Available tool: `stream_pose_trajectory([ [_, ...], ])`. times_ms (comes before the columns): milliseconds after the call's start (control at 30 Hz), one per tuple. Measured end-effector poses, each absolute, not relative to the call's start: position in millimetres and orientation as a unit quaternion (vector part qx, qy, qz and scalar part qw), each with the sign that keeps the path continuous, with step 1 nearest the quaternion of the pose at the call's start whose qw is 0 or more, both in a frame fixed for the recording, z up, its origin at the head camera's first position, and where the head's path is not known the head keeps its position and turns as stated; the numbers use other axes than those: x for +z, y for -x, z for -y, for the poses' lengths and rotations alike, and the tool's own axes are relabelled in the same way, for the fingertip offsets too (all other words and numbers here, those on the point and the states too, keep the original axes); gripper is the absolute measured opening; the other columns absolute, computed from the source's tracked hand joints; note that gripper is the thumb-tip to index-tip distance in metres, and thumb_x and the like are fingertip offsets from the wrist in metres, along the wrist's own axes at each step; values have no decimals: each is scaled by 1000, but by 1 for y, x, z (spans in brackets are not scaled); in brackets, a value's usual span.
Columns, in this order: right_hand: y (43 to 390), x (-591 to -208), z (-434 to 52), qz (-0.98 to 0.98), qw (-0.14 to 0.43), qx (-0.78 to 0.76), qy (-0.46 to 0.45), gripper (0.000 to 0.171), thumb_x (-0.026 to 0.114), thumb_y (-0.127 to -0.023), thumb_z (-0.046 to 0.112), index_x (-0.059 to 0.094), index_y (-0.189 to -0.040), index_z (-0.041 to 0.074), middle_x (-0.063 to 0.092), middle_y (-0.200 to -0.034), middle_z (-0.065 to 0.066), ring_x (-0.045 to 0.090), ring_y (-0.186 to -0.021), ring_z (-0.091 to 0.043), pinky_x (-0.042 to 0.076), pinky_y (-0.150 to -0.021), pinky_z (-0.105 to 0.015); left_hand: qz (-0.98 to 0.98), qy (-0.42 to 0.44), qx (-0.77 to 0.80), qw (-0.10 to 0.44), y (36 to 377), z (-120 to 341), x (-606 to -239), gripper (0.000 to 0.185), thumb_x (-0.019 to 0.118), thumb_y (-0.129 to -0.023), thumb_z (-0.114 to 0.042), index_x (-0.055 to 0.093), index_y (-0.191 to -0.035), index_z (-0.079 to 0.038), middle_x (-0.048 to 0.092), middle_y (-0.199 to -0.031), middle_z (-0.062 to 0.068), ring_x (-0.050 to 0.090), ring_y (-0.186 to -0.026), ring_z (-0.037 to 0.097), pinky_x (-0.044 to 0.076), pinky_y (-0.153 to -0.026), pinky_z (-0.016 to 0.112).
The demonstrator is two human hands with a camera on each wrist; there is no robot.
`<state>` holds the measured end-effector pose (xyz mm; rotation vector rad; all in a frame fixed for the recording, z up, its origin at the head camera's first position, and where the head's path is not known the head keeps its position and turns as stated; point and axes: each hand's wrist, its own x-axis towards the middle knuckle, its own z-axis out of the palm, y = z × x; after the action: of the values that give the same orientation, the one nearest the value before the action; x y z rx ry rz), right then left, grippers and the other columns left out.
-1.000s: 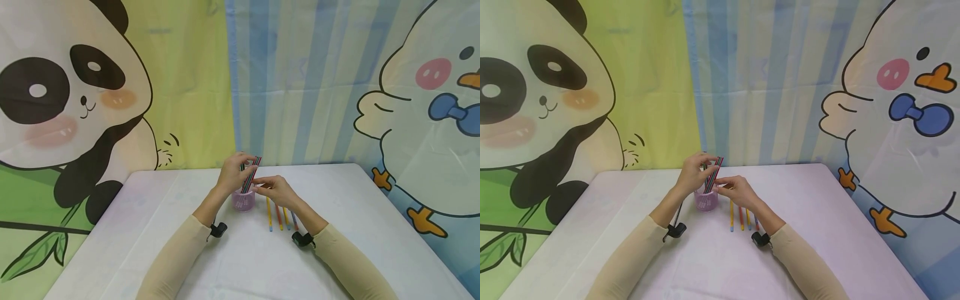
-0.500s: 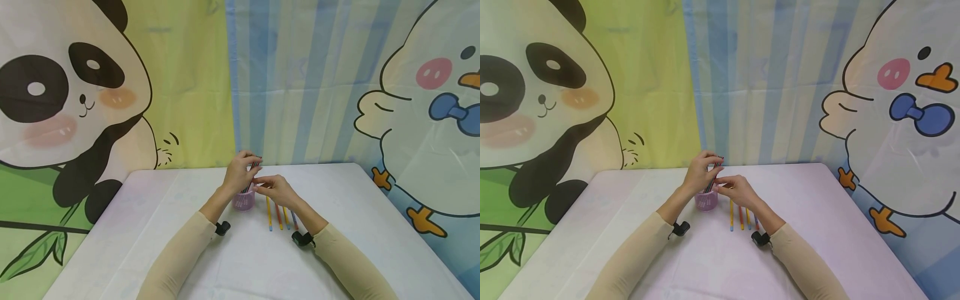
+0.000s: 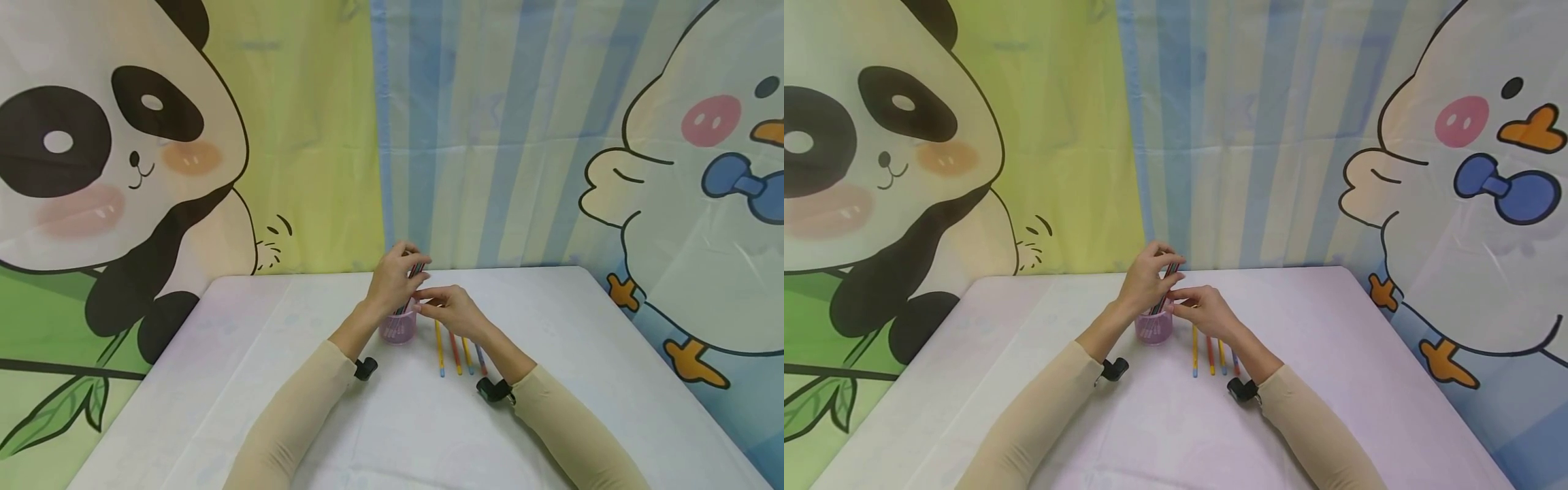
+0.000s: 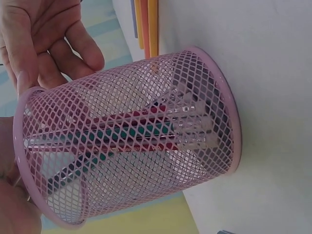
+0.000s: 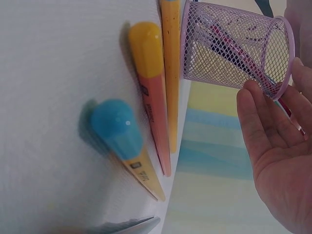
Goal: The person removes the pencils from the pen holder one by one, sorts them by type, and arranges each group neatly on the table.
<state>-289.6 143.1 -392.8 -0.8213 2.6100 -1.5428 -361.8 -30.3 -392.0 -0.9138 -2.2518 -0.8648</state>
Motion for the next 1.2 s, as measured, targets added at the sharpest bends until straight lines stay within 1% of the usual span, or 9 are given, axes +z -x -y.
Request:
stream_pose_trajectory([
  [233, 291, -395, -144, -829, 2, -495, 260, 34, 70, -100, 7, 68, -131, -7, 69, -133, -25, 71, -110, -44, 59, -83, -27, 846, 328, -322, 271, 364, 34, -394, 28, 85, -87, -9, 80, -114, -11, 63, -117, 4, 68, -105, 23, 60, -84, 37],
  [300, 292, -396, -144, -829, 2, -495, 260, 35, 70, -100, 8, 68, -131, -8, 68, -133, -25, 71, -110, -44, 60, -84, -28, 845, 327, -322, 274, 365, 34, -394, 28, 85, -87, -8, 80, -114, -10, 63, -117, 5, 68, -105, 24, 61, -85, 38],
  [433, 292, -397, -143, -830, 4, -495, 257, 35, 70, -100, 9, 68, -131, -8, 68, -133, -25, 71, -110, -44, 62, -87, -38, 845, 328, -316, 280, 365, 35, -394, 27, 84, -87, -6, 79, -113, -10, 63, -117, 5, 69, -104, 24, 61, -84, 38],
  [567, 293, -398, -144, -831, 5, -495, 254, 34, 70, -100, 9, 68, -131, -6, 68, -133, -24, 71, -109, -43, 62, -88, -45, 845, 333, -298, 294, 366, 33, -396, 26, 85, -87, -9, 79, -113, -11, 63, -117, 4, 70, -100, 23, 61, -81, 36],
  [733, 291, -397, -144, -831, 2, -493, 258, 33, 69, -100, 7, 69, -131, -5, 69, -133, -25, 71, -108, -43, 62, -87, -43, 846, 337, -271, 311, 367, 31, -397, 30, 89, -85, -16, 79, -113, -13, 64, -118, 5, 70, -98, 23, 61, -80, 37],
  [867, 290, -396, -144, -830, -1, -492, 261, 32, 69, -100, 7, 69, -130, -7, 68, -132, -27, 71, -108, -43, 62, -86, -40, 851, 327, -267, 314, 367, 30, -397, 30, 89, -84, -13, 78, -112, -14, 64, -119, 5, 70, -99, 25, 61, -84, 39],
  [967, 290, -396, -144, -829, 2, -495, 260, 33, 69, -100, 7, 69, -130, -7, 68, -133, -27, 71, -109, -44, 62, -87, -41, 853, 318, -268, 315, 366, 30, -397, 28, 85, -85, -6, 77, -112, -13, 64, -119, 4, 68, -95, 23, 60, -81, 36],
  [1100, 297, -404, -144, -831, 9, -497, 250, 34, 69, -100, 8, 68, -131, -6, 68, -134, -25, 70, -110, -44, 62, -88, -44, 850, 315, -273, 321, 366, 30, -397, 27, 75, -87, 2, 77, -110, -11, 64, -117, 4, 62, -83, 18, 55, -72, 30],
  [1200, 308, -418, -147, -832, 7, -497, 244, 36, 70, -100, 12, 68, -133, -4, 68, -135, -22, 71, -110, -41, 61, -87, -41, 847, 316, -287, 318, 365, 32, -398, 28, 71, -87, 4, 77, -110, -10, 63, -117, 4, 60, -82, 15, 54, -70, 28],
])
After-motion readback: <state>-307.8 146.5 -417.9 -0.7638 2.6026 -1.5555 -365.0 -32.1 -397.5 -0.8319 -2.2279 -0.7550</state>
